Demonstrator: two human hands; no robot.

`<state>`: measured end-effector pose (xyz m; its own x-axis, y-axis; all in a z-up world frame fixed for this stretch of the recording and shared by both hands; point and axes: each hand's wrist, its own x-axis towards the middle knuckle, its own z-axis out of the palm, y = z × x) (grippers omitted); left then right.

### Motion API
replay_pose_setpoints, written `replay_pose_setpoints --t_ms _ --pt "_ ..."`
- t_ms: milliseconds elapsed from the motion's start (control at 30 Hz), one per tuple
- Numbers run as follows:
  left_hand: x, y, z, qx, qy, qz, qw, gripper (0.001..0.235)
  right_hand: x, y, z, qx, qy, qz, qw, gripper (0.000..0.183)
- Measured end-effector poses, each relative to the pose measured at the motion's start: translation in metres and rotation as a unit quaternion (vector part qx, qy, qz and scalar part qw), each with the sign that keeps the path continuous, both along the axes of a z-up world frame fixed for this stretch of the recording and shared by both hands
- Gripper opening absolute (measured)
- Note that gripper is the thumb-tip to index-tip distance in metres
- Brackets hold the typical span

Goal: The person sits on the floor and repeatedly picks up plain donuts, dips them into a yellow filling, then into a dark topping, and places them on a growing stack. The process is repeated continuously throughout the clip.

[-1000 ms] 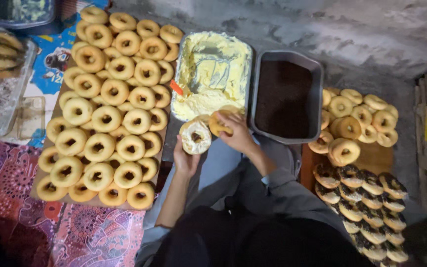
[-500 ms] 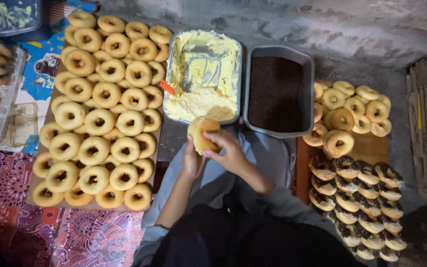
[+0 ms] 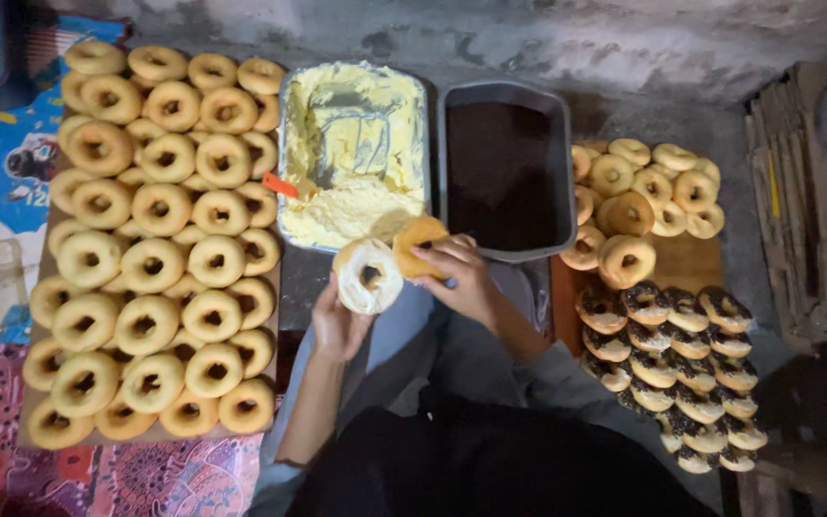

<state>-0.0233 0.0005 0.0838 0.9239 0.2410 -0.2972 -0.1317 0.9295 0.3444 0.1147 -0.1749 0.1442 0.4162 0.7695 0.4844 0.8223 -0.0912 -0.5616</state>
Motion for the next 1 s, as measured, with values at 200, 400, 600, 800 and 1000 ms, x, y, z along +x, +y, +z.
replay_pose_setpoints --t_ms 200,400,600,800,1000 --pt "0.024 -0.041 -0.022 0.009 -0.039 -0.025 0.999 0.056 0.017 0.000 -0.007 -0.006 0.062 -0.087 0.994 0.051" --pt "0.053 -0.037 -0.028 -0.010 -0.006 -0.019 1.000 0.060 0.035 -0.017 -0.032 -0.038 0.115 0.025 0.992 0.077" --pt "0.059 -0.020 -0.040 -0.042 -0.007 0.020 0.999 0.059 0.180 -0.054 -0.125 0.107 0.447 -0.230 0.858 0.061" --pt "0.060 -0.025 -0.064 -0.063 0.006 0.036 0.997 0.056 0.225 -0.057 -0.212 -0.109 0.435 -0.244 0.860 0.050" --pt "0.067 -0.022 -0.040 -0.025 0.004 0.048 0.999 0.057 0.195 -0.072 -0.200 0.004 0.507 -0.322 0.800 0.045"
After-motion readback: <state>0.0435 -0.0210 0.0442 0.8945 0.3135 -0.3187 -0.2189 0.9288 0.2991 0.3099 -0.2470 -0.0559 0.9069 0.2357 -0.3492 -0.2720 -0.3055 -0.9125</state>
